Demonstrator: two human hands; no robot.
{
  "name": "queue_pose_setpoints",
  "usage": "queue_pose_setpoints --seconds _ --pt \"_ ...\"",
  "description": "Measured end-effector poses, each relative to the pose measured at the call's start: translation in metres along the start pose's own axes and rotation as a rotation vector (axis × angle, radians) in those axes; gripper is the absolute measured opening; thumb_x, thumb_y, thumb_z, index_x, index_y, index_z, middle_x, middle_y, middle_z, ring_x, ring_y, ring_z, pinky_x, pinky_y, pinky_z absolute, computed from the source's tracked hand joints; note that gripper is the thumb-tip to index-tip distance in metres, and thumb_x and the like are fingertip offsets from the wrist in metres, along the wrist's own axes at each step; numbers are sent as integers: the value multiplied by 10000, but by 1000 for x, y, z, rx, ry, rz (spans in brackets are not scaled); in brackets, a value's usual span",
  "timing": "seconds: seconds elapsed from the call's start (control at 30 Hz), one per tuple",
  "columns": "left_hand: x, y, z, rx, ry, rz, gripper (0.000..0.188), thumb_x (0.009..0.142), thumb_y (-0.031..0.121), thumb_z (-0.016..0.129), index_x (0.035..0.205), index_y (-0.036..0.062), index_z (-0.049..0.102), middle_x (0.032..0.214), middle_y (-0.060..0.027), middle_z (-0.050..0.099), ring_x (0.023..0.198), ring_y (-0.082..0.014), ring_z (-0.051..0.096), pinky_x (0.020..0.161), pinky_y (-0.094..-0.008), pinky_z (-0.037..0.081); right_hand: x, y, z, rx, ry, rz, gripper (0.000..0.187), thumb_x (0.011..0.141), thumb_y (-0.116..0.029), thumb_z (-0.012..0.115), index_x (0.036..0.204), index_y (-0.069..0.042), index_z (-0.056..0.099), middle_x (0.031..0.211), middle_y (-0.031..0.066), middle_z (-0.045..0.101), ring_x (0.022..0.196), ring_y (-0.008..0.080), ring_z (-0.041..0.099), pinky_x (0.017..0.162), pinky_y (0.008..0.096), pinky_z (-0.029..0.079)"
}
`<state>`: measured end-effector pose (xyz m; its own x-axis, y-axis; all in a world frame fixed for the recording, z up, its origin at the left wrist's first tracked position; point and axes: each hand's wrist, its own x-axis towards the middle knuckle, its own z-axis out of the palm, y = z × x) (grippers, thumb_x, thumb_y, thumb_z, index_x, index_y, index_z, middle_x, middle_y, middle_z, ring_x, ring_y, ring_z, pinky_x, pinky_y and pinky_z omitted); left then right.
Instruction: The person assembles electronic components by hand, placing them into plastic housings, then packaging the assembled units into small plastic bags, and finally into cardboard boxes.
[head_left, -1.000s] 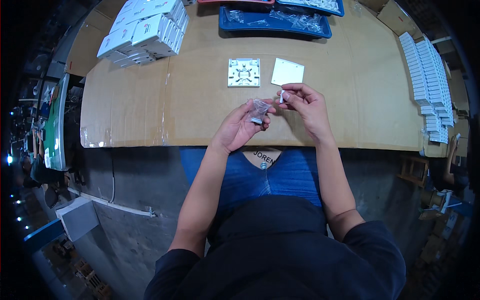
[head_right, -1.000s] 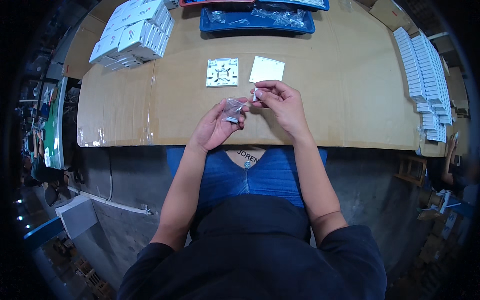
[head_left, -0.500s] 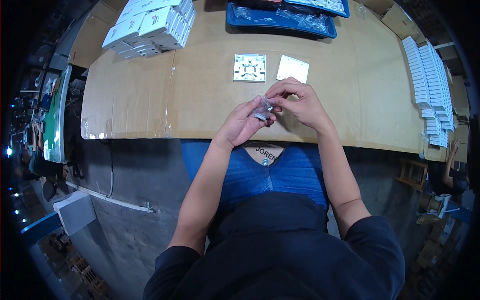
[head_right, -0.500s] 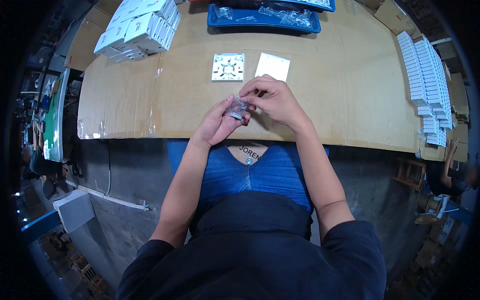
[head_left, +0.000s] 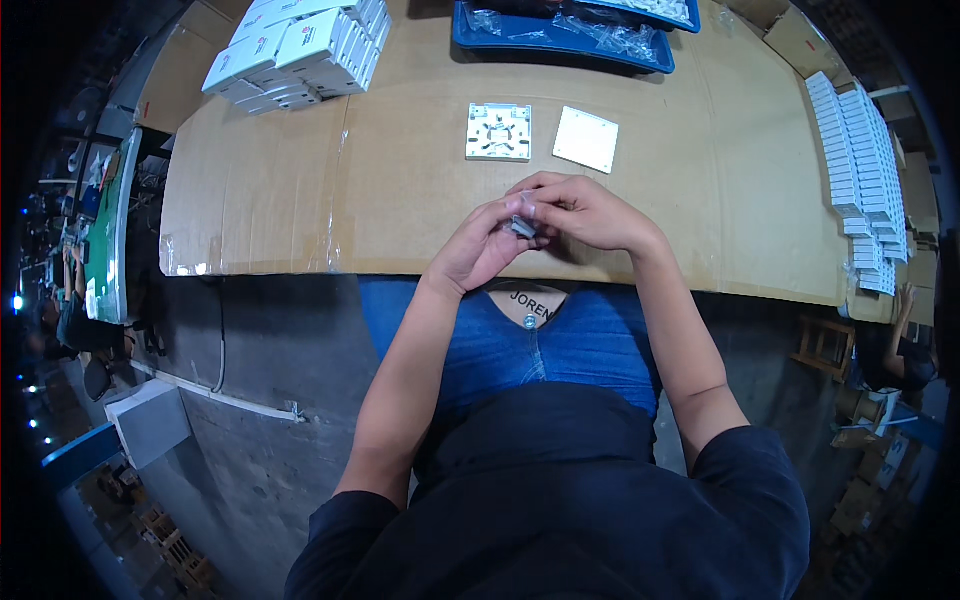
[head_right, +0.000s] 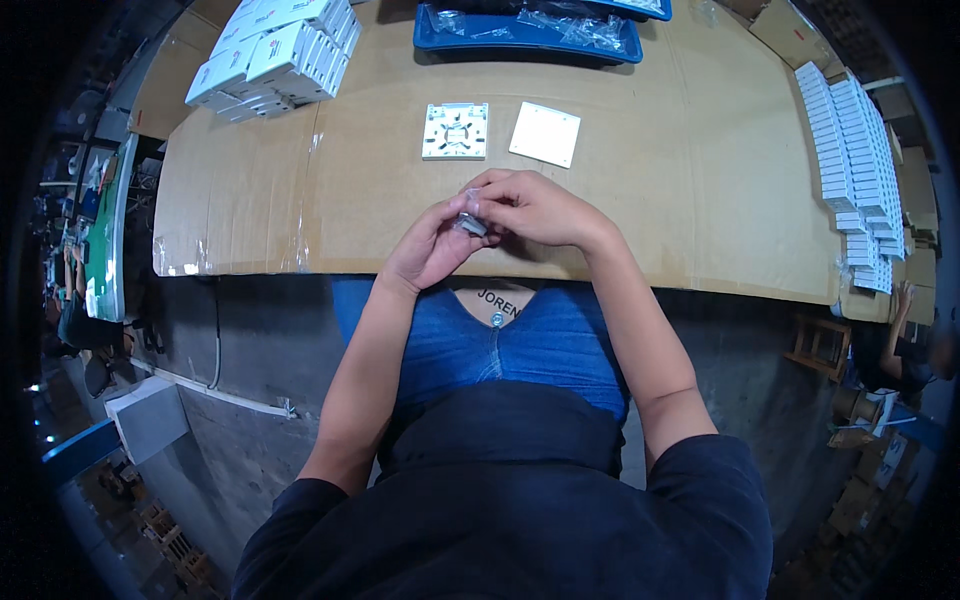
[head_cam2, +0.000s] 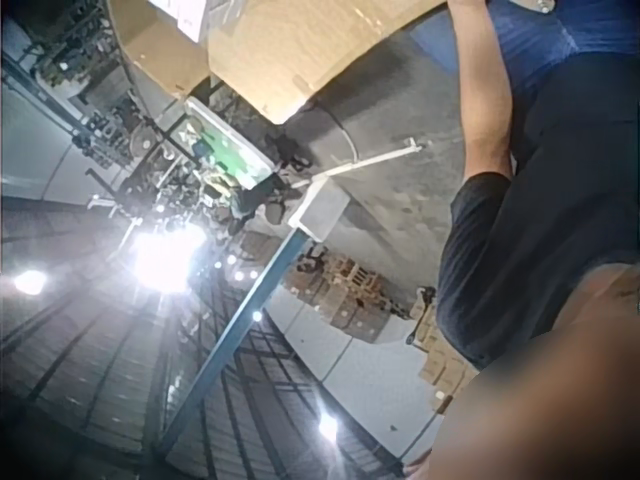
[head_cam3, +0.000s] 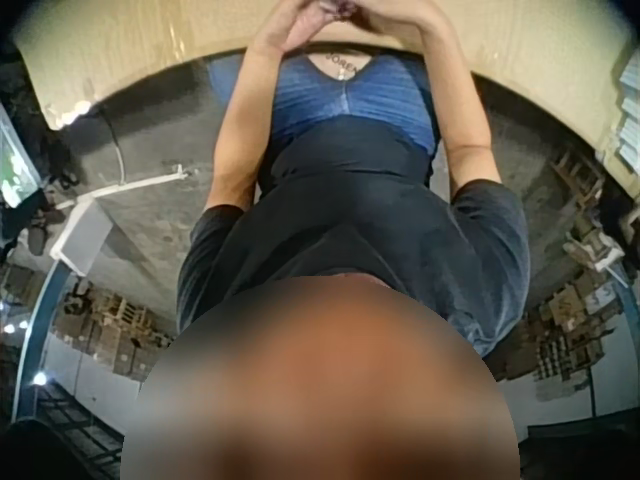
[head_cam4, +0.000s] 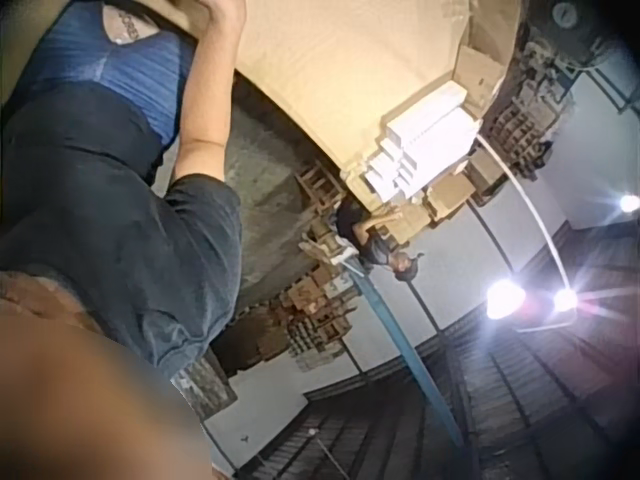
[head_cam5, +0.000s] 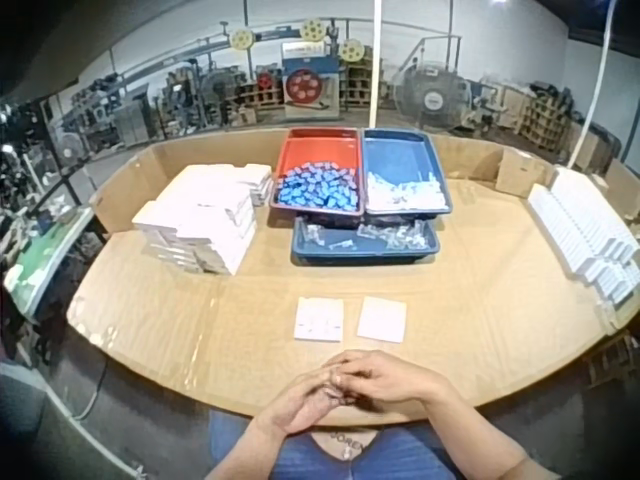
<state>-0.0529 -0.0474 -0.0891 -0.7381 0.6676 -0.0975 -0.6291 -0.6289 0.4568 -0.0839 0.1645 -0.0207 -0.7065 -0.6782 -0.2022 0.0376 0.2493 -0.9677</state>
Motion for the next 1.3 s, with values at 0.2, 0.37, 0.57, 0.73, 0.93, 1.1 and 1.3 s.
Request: queue_pose_setpoints --seconds 0.2,0.37,0.57,0.73,0.93,1.1,1.3 --pt "2 5 16 211 66 -56 432 1066 81 432 1464 -87 445 1366 -201 603 1275 -303 636 1136 -441 503 1 15 -13 -140 141 -162 305 1080 -223 602 1223 16 728 1239 74 689 991 153 682 880 303 571" --pt "1 5 19 178 101 -20 426 1075 83 429 1468 -82 440 1387 -210 596 1298 -321 627 1155 -463 496 0 7 -11 -22 162 -19 305 1075 -223 611 1176 34 741 1198 68 707 986 127 667 879 289 565" --pt "2 4 12 3 59 -16 426 1136 222 381 1439 -62 468 1348 -203 621 1256 -326 647 1125 -488 514 3 4 -8 -32 142 2 330 1089 -246 592 1181 39 730 1133 46 714 901 104 648 803 272 550" --pt "2 0 5 158 103 22 445 1145 294 393 1399 -51 517 1267 -183 662 1158 -302 685 1074 -469 541 5 -2 -6 -67 67 -10 345 1098 -263 575 1171 34 732 1123 48 709 850 99 640 775 265 547" --pt "8 1 11 100 50 35 438 1132 295 442 1390 -46 538 1262 -169 667 1160 -279 677 1082 -454 528 2 -10 -13 32 38 40 358 1099 -277 570 1179 38 719 1114 80 708 861 125 666 790 286 562" --pt "1 2 15 169 102 36 492 1101 294 536 1452 -49 512 1301 -130 644 1145 -231 662 1058 -429 527 5 -16 -12 -77 -102 60 377 1102 -286 562 1239 37 699 1164 106 724 1015 178 678 929 330 547" --pt "4 0 5 15 75 -22 555 1138 382 397 1468 -55 487 1202 -161 678 1012 -267 673 968 -419 543 17 -4 -96 -72 168 -120 278 1061 -183 610 1216 13 734 1102 81 760 1000 136 686 928 312 545"
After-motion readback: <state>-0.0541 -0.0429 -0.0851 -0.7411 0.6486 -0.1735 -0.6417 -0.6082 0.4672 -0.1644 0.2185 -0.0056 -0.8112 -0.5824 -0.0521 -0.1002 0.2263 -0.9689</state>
